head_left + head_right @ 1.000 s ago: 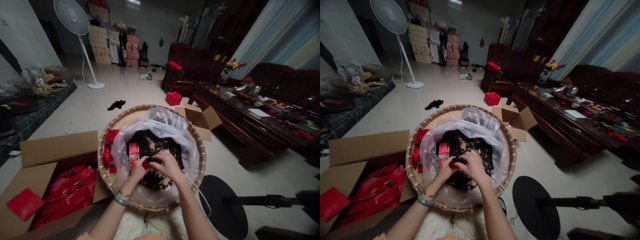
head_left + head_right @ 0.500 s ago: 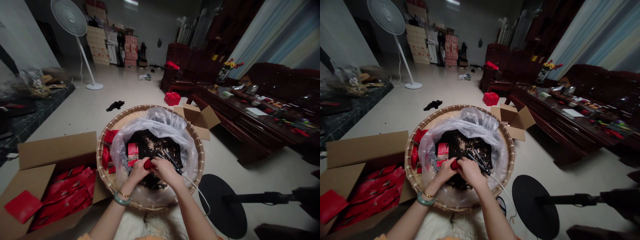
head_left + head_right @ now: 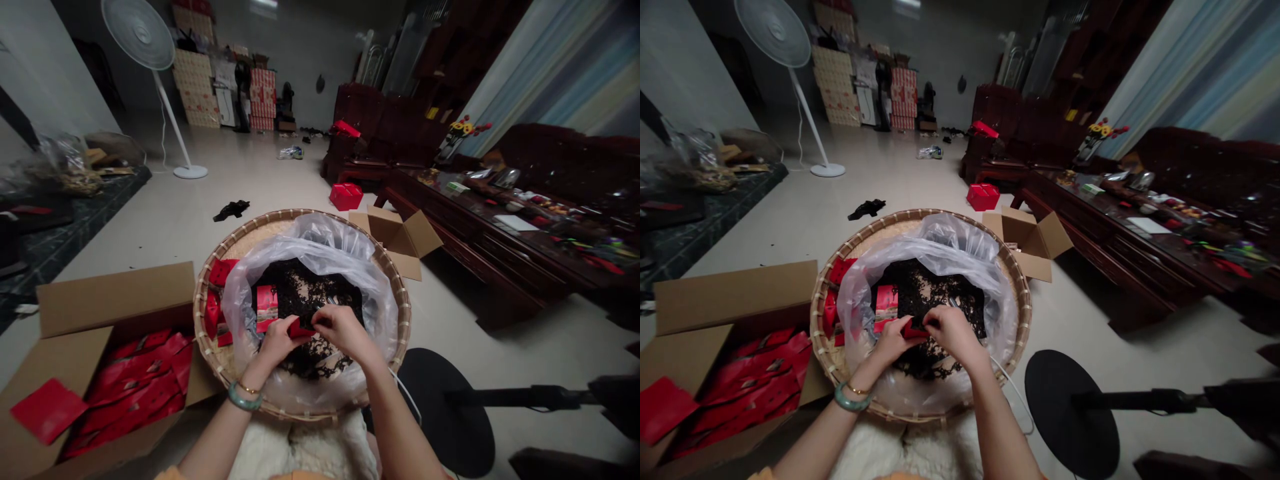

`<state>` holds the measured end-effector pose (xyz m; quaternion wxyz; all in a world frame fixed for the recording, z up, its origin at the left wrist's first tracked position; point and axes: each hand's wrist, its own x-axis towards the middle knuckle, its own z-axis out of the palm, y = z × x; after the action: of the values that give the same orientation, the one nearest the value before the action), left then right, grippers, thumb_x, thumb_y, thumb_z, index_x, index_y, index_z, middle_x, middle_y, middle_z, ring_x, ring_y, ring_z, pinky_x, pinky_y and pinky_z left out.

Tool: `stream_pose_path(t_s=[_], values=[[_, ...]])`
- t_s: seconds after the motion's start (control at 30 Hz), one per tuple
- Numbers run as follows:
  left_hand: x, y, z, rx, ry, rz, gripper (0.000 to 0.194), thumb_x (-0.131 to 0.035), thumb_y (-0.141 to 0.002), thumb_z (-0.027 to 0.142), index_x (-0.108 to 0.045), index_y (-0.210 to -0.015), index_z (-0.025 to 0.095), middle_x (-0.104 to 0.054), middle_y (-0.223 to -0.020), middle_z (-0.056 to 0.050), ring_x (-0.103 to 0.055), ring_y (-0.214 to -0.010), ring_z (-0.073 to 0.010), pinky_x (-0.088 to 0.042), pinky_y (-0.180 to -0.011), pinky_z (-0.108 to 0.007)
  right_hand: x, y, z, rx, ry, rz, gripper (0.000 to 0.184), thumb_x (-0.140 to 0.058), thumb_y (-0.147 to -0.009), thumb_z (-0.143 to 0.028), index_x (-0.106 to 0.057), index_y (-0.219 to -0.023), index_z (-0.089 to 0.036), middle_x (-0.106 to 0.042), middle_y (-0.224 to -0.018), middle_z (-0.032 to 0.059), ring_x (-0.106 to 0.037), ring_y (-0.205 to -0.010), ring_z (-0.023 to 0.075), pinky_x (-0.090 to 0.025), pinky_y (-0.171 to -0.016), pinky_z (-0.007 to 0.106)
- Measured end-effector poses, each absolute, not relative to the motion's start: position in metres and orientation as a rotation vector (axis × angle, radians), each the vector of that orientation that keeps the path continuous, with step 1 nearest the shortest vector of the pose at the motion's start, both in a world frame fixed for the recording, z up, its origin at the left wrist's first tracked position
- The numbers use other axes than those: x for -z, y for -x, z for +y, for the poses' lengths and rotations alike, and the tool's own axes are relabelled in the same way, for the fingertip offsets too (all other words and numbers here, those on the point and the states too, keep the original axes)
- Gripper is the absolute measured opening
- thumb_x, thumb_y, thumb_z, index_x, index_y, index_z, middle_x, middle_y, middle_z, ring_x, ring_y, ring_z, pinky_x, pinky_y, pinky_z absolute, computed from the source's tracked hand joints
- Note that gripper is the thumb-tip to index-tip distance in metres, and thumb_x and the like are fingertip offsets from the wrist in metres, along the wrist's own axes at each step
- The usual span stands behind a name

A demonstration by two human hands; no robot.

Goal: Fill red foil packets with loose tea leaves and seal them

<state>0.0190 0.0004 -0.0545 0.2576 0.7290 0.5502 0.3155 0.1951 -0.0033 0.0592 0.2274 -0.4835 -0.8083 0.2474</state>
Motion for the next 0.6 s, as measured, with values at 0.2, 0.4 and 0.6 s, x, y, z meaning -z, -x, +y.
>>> stream_pose_path(t_s=[0.2,0.4,0.6], values=[[0.059,-0.019,0.000,-0.985,-1.941,1.433,0.039,-0.076,-0.062,0.041,-0.065,-0.093,0.020,-0.067,-0.076,-0.003,-0.061,-0.070,-0.0193,-0.047,-0.067,-0.029,-0.065,-0.205,0.003,-0.513,1.309,-1.964,0.040,-0.058,-0.078,-0.018,-0.058,-0.117,-0.025,-0.058,-0.115,0.0069,-0.059,-0.089,0.0169,-0.048,-0.077,0.029],[0.062,-0.019,0.002,-0.965,-1.953,1.404,0.033,-0.074,-0.063,0.038,-0.066,-0.087,0.017,-0.067,-0.074,-0.003,-0.060,-0.067,-0.0190,-0.047,-0.064,-0.029,-0.050,-0.180,0.006,-0.439,1.214,-2.467,0.034,-0.063,-0.074,-0.010,-0.067,-0.104,-0.026,-0.065,-0.096,0.0047,-0.054,-0.091,0.0191,-0.044,-0.080,0.030],[0.055,-0.018,0.002,-0.897,-1.879,1.429,0.034,-0.074,-0.062,0.039,-0.065,-0.086,0.018,-0.066,-0.071,-0.001,-0.058,-0.066,-0.0172,-0.045,-0.061,-0.026,-0.044,-0.182,0.015,-0.495,1.100,-2.237,0.021,-0.056,-0.079,-0.008,-0.070,-0.087,-0.020,-0.069,-0.082,0.0039,-0.059,-0.079,0.0161,-0.046,-0.074,0.026]])
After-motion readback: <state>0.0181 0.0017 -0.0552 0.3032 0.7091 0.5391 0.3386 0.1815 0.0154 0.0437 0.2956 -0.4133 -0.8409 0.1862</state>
